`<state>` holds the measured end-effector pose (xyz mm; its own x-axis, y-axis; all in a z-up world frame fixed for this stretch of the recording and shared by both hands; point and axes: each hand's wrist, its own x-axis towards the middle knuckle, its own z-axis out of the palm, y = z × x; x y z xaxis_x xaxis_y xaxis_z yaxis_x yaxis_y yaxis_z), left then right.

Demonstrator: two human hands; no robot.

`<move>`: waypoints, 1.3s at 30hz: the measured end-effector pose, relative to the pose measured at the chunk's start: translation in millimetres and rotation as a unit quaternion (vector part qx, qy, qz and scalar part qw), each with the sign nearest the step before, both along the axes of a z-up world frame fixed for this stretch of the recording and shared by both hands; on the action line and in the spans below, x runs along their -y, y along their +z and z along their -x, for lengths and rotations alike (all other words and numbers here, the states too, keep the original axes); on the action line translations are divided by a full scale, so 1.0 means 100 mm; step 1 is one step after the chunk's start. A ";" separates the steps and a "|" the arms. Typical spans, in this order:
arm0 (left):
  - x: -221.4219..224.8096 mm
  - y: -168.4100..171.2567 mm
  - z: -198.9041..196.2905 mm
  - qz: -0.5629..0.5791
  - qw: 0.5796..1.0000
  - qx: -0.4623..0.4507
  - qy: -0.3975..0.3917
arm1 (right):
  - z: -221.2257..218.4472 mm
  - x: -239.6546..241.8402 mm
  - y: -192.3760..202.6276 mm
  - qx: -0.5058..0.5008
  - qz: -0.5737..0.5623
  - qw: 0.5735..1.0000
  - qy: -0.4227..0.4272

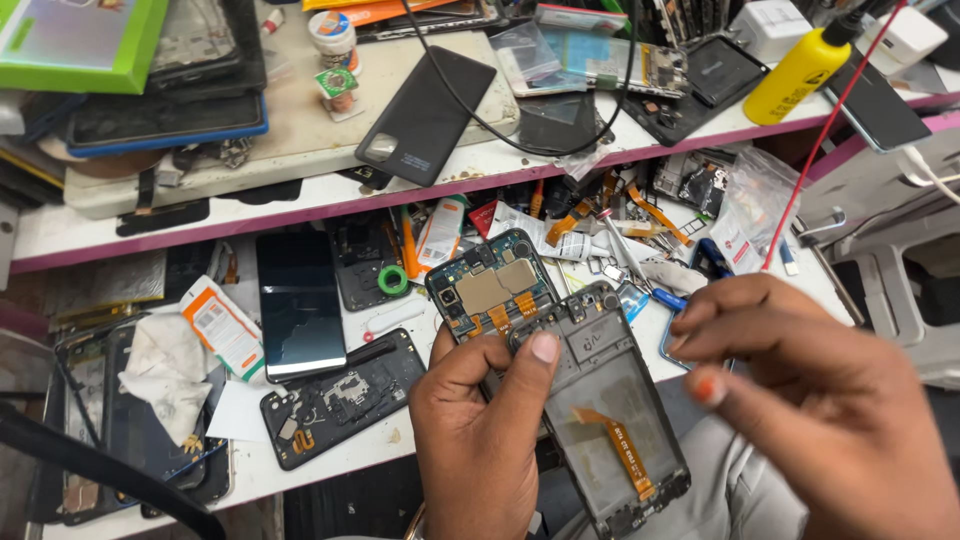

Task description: The person uses a screwdriver to remove screws from the back of a disassembled smartphone. They then detach a ribbon cable and connect it to the motherboard. Finally, they align and attach the screen assembly to the phone's chassis.

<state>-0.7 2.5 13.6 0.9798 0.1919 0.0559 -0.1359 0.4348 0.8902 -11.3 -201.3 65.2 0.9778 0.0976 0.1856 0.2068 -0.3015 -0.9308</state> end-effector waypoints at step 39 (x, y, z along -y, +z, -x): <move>0.00 -0.01 -0.06 0.015 0.998 -0.008 0.062 | -0.09 0.29 -0.36 -0.161 -0.031 0.981 0.107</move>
